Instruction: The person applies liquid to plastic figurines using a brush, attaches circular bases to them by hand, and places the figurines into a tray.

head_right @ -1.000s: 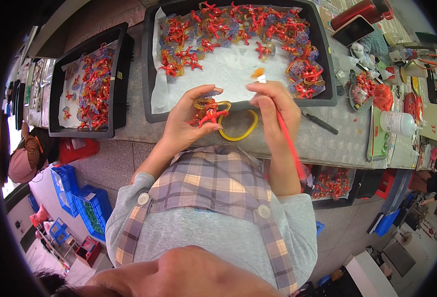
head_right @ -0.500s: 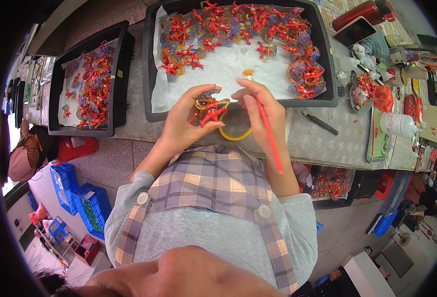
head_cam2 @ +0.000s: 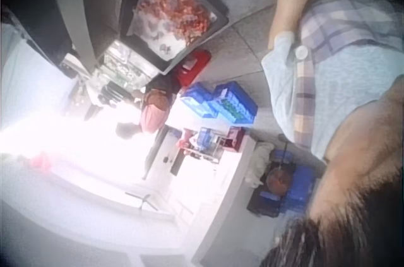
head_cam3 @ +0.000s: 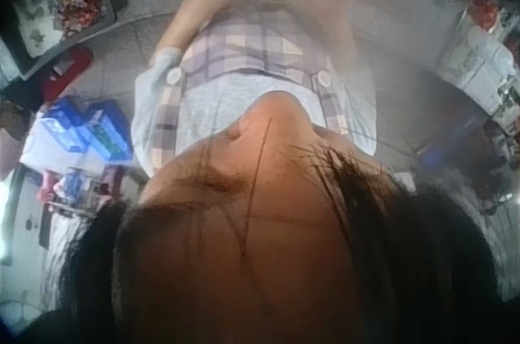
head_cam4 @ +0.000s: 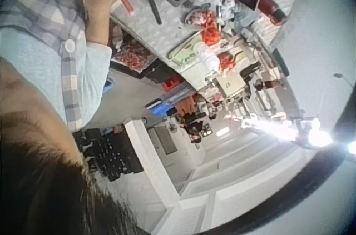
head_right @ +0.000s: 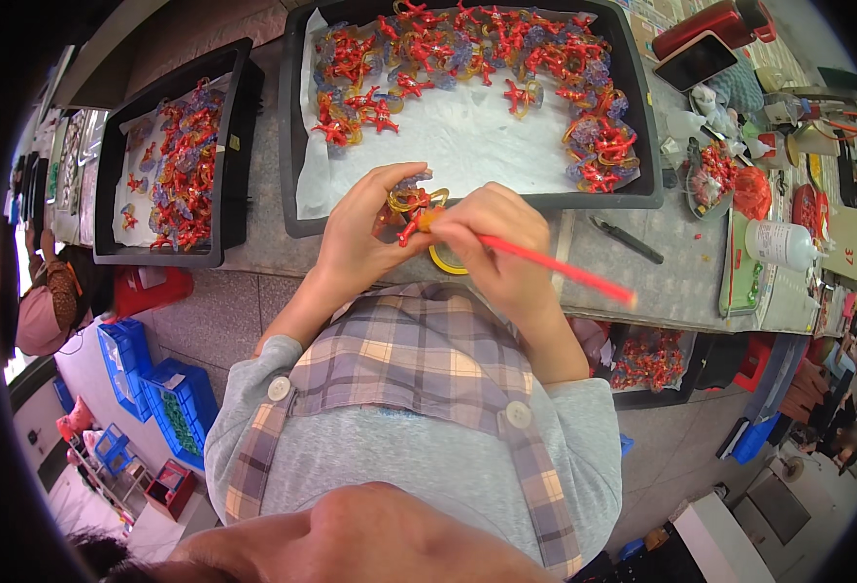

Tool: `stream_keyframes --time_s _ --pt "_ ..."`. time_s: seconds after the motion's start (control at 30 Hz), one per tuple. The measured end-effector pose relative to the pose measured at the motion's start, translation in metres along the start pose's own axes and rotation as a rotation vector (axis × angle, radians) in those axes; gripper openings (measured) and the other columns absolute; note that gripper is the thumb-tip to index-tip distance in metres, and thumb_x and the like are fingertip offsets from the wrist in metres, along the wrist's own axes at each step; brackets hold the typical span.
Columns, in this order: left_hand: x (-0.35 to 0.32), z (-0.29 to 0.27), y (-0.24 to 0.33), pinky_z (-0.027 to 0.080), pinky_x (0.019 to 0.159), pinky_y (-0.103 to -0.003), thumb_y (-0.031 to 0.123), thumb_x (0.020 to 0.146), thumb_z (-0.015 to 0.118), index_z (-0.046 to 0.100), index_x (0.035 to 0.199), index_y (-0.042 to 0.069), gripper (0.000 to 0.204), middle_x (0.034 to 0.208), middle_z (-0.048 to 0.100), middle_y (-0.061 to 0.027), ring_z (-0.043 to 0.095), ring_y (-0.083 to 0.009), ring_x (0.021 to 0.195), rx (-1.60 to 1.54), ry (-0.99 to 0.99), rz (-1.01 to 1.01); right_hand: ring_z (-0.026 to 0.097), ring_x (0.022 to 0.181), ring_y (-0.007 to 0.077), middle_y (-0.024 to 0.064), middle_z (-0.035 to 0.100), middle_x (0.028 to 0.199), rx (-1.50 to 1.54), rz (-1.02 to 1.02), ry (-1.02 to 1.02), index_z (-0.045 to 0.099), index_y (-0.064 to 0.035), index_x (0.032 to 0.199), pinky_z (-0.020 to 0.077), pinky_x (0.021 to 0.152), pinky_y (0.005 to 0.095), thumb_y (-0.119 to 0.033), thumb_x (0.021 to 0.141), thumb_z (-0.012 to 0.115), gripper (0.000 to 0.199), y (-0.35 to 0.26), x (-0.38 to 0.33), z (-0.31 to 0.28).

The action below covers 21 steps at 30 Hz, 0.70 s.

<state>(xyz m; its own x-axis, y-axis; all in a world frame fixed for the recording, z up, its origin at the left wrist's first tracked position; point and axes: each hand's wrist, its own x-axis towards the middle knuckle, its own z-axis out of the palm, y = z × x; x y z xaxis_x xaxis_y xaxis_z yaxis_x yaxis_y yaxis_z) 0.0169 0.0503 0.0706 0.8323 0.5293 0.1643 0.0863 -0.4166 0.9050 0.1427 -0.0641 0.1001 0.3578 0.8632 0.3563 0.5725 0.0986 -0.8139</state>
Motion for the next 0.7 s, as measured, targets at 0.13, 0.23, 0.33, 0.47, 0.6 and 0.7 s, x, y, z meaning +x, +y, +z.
stream_keyframes --time_s 0.13,0.23,0.33,0.47,0.6,0.7 --pt "-0.002 0.001 -0.003 0.048 0.079 -0.033 0.007 0.062 0.076 0.051 0.116 0.007 0.060 0.111 0.056 -0.0106 0.057 -0.0274 0.097 -0.113 0.001 0.012 0.057 0.063 0.0230 0.0078 0.061 0.070 0.038 -0.076 -0.042 0.062 -0.0024 0.073 0.0434 0.057 0.0302 -0.010 0.075 0.065 0.008 -0.001 0.001 -0.001" --pt "-0.003 0.003 -0.005 0.049 0.077 -0.031 0.008 0.063 0.076 0.051 0.117 0.008 0.060 0.112 0.055 -0.0096 0.057 -0.0253 0.096 -0.159 -0.005 0.056 0.057 0.060 0.0224 0.0085 0.063 0.072 0.211 0.125 0.143 0.063 0.0000 0.079 0.0449 0.058 0.0307 -0.009 0.076 0.064 0.010 0.002 -0.006 -0.008" --pt "-0.005 0.004 -0.007 0.049 0.074 -0.029 0.008 0.065 0.076 0.050 0.119 0.009 0.060 0.113 0.055 -0.0083 0.058 -0.0215 0.093 -0.230 -0.007 0.055 0.057 0.063 0.0226 0.0094 0.063 0.074 0.221 0.271 0.250 0.063 0.0005 0.087 0.0452 0.060 0.0300 -0.006 0.073 0.066 0.016 0.011 -0.006 -0.007" --pt "-0.007 0.005 -0.009 0.049 0.069 -0.026 0.008 0.067 0.075 0.046 0.123 0.010 0.063 0.115 0.055 -0.0073 0.058 -0.0168 0.091 -0.308 -0.078 -0.010 0.056 0.070 0.0208 0.0079 0.060 0.077 -0.017 0.135 0.050 0.063 -0.0035 0.085 0.0436 0.062 0.0289 -0.003 0.067 0.071 0.020 0.014 -0.005 0.000" --pt "-0.008 0.006 -0.010 0.049 0.069 -0.026 0.007 0.068 0.074 0.042 0.126 0.010 0.066 0.117 0.054 -0.0075 0.058 -0.0179 0.093 -0.313 -0.086 0.015 0.056 0.068 0.0213 0.0076 0.060 0.074 -0.020 0.106 0.051 0.061 -0.0031 0.081 0.0436 0.062 0.0291 -0.001 0.067 0.070 0.017 0.017 -0.007 0.002" --pt "-0.008 0.006 -0.010 0.049 0.073 -0.027 0.006 0.068 0.074 0.039 0.128 0.010 0.070 0.119 0.053 -0.0076 0.057 -0.0187 0.099 -0.259 -0.088 0.087 0.056 0.067 0.0202 0.0071 0.060 0.075 -0.011 0.118 0.056 0.062 -0.0033 0.083 0.0437 0.062 0.0287 0.000 0.069 0.068 0.015 0.017 -0.008 0.000"
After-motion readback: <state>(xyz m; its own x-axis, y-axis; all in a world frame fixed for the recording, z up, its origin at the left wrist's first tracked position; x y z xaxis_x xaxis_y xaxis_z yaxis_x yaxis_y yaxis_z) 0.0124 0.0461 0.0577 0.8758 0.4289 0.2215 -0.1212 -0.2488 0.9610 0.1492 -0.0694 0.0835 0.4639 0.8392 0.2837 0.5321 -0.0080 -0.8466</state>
